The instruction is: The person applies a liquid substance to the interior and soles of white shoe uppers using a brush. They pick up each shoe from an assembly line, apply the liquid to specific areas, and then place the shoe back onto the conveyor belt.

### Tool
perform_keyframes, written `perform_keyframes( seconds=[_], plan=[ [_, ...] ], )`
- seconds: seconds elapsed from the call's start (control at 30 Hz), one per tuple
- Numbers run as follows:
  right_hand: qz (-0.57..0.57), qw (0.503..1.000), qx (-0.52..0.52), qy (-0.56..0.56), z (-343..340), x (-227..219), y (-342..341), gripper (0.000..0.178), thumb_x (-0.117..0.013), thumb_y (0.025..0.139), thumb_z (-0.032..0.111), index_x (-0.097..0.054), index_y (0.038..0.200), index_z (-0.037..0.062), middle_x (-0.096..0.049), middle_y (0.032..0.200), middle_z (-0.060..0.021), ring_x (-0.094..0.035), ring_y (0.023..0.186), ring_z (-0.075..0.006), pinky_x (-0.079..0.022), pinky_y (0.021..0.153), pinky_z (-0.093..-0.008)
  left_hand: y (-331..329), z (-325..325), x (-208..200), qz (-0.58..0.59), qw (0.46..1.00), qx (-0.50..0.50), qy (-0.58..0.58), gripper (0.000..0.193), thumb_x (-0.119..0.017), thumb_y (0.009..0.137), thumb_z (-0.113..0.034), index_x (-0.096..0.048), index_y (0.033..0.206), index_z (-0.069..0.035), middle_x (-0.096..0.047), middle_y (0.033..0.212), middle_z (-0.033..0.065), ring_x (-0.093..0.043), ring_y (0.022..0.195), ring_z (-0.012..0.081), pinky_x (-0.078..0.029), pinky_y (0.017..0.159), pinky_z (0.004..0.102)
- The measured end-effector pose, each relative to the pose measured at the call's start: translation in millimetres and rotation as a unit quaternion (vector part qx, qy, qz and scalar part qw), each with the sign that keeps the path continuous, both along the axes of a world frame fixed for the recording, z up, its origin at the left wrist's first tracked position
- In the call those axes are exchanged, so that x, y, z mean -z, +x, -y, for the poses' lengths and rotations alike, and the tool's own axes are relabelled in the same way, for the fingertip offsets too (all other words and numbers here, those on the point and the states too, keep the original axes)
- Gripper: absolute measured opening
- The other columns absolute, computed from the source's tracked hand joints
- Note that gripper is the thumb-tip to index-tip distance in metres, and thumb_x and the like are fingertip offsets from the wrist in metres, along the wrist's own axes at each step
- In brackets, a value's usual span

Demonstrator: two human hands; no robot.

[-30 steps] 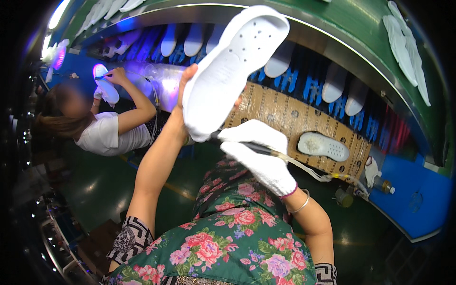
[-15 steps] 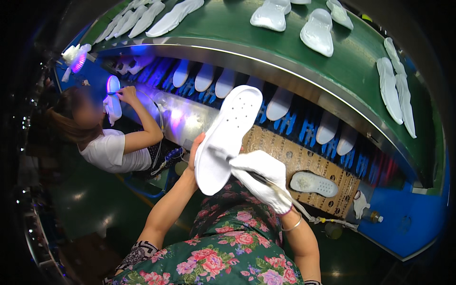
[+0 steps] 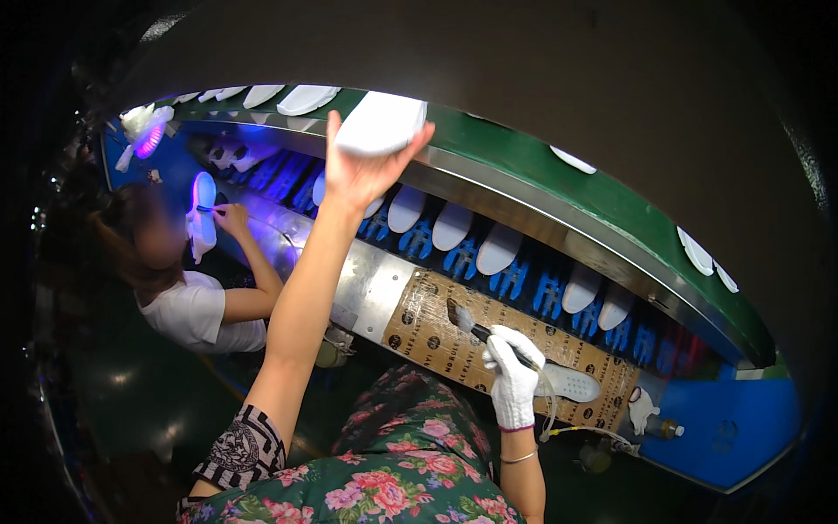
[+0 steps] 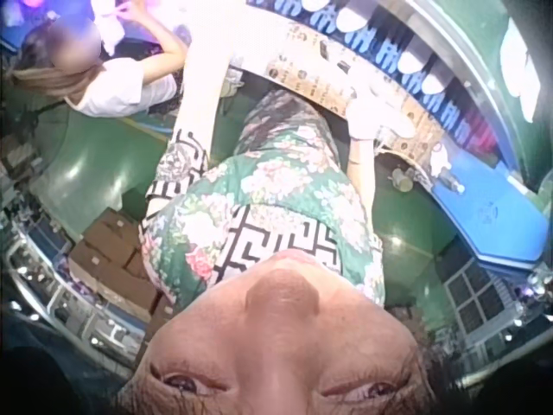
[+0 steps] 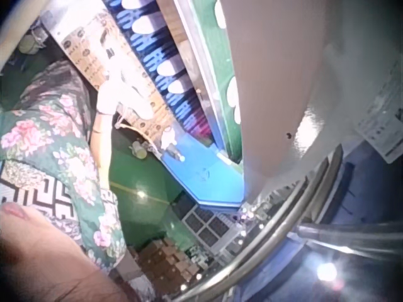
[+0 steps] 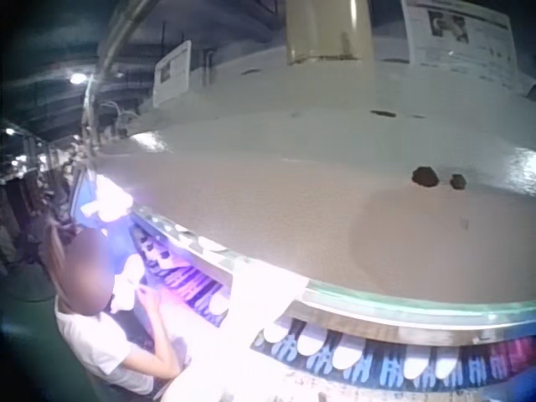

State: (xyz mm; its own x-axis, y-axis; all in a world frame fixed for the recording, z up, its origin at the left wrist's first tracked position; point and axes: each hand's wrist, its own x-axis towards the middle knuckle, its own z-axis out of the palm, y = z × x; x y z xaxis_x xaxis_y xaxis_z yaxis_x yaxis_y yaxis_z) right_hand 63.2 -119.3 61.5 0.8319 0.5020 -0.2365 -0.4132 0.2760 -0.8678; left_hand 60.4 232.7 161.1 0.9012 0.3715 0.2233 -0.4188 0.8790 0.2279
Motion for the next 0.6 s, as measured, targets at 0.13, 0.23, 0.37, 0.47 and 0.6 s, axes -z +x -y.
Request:
perform_keyframes(
  seconds=[0.13,0.23,0.37,0.47,0.6],
  plan=[
    [-0.004,0.999,0.037,-0.020,2.6,23.4,0.6,0.020,-0.072,0.084,0.001,-0.071,0.103,-0.0027,-0.069,0.079,-0.0077,-0.062,0.060,-0.0124,-0.047,0.053,-0.0220,21.6,37.9,-10.4,-0.126,0.983,-0.048,-0.122,0.092,-0.044,0.096,-0.060,-0.014,0.150,0.008,-0.016,0.151,0.0351,-0.029,0.139,0.0486,-0.035,0.114,0.0503],
    [-0.030,0.998,0.055,-0.029,5.8,25.4,-0.3,0.020,-0.072,0.085,0.001,-0.070,0.104,-0.0037,-0.068,0.077,-0.0084,-0.062,0.061,-0.0140,-0.047,0.054,-0.0225,2.7,39.1,6.1,-0.245,0.938,-0.222,0.105,0.057,-0.063,0.093,-0.031,-0.046,0.132,0.006,-0.048,0.127,0.0227,-0.053,0.118,0.0350,-0.048,0.102,0.0446],
    [-0.035,0.997,0.057,-0.027,12.7,36.7,-2.1,0.019,-0.071,0.085,0.001,-0.070,0.103,-0.0042,-0.068,0.078,-0.0086,-0.063,0.062,-0.0141,-0.048,0.054,-0.0232,16.9,-9.8,16.6,-0.406,0.432,-0.536,0.601,0.091,-0.083,0.073,-0.039,-0.038,0.143,-0.001,-0.057,0.116,0.0245,-0.050,0.115,0.0352,-0.043,0.096,0.0473],
    [-0.034,0.998,0.047,-0.030,2.4,35.3,-9.3,0.019,-0.071,0.085,0.001,-0.070,0.103,-0.0040,-0.068,0.078,-0.0082,-0.063,0.062,-0.0140,-0.048,0.054,-0.0232,35.1,-57.6,13.3,-0.411,0.440,-0.433,0.670,0.101,-0.081,0.073,-0.040,-0.027,0.148,0.001,-0.060,0.118,0.0273,-0.052,0.115,0.0392,-0.043,0.098,0.0479],
    [-0.030,0.998,0.043,-0.045,-7.0,35.0,-14.6,0.020,-0.072,0.085,0.002,-0.069,0.104,-0.0039,-0.069,0.079,-0.0082,-0.063,0.062,-0.0139,-0.047,0.054,-0.0229,49.8,-68.7,10.1,-0.393,0.492,-0.400,0.666,0.089,-0.079,0.075,-0.035,-0.034,0.142,0.003,-0.062,0.116,0.0269,-0.055,0.112,0.0386,-0.044,0.096,0.0458]
  ],
)
